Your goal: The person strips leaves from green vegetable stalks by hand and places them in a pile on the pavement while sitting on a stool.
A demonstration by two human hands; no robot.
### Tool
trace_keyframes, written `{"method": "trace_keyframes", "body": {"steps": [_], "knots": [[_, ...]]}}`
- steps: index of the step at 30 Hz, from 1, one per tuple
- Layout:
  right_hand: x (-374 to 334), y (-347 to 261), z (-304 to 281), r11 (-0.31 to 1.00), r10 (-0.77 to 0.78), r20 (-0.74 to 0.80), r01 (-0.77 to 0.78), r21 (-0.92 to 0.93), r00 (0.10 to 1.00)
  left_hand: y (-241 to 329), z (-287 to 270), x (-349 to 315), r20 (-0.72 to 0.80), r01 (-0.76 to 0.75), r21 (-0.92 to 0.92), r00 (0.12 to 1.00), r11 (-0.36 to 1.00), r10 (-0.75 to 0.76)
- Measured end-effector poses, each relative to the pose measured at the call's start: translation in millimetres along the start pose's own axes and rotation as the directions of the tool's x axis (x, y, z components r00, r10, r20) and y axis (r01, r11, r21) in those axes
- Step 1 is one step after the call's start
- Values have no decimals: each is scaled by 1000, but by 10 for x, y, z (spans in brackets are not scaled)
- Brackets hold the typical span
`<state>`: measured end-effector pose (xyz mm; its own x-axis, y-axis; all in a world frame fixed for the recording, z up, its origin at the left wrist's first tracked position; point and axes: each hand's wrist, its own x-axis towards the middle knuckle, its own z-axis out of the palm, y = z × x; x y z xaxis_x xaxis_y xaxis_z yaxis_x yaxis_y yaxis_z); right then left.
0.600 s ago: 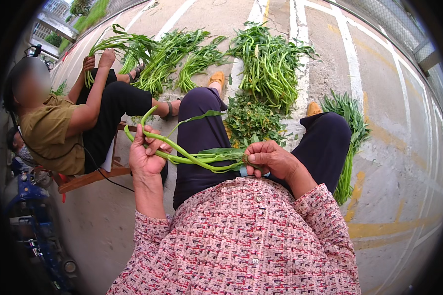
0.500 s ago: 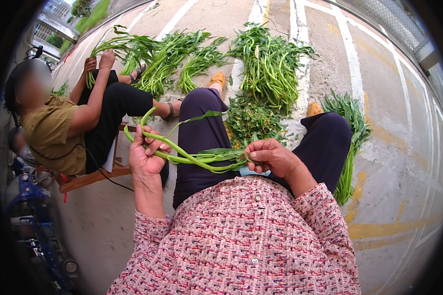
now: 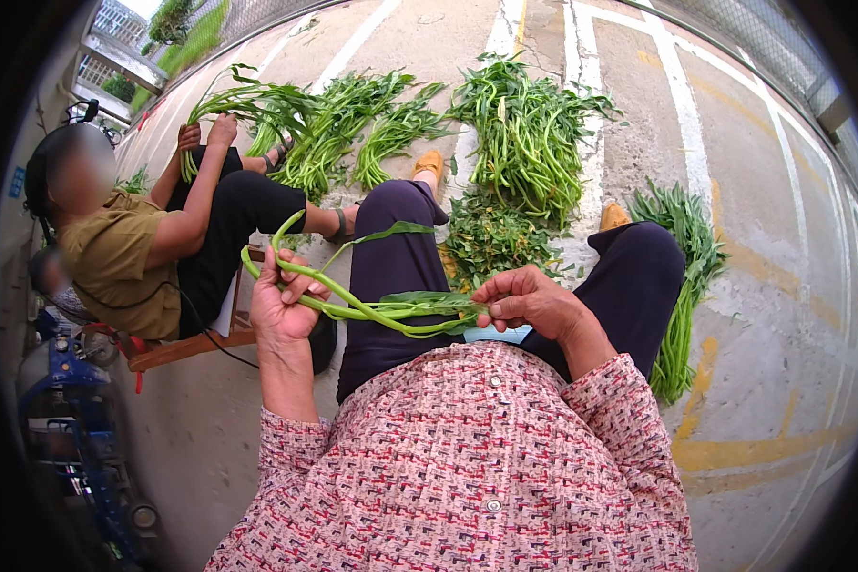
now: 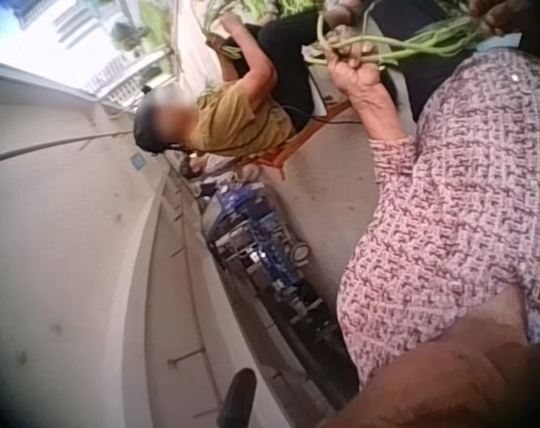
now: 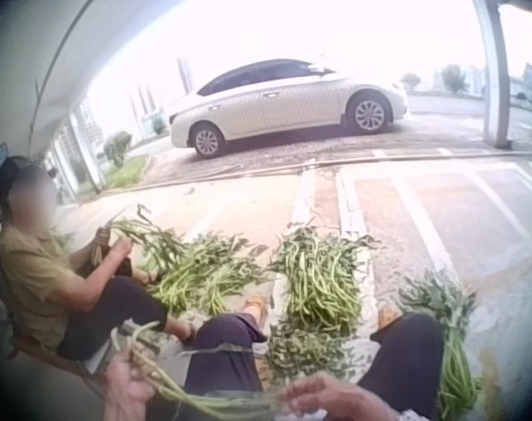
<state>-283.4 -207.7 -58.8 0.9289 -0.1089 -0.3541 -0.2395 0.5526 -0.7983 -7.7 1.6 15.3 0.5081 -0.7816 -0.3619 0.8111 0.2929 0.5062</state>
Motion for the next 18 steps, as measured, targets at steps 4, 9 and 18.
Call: {"method": "trace_keyframes", "body": {"steps": [4,9,18], "knots": [[-3,-31,-4,1000,-2,-59,0,-28,998,-1,14,-7,7,13,15,1000,1000,-13],[17,-27,-6,990,-50,-144,31,-134,988,-14,42,-6,72,7,52,997,999,-10],[51,36,19,957,-108,-219,41,-288,970,-59,133,-28,139,-18,82,990,996,7]]}}
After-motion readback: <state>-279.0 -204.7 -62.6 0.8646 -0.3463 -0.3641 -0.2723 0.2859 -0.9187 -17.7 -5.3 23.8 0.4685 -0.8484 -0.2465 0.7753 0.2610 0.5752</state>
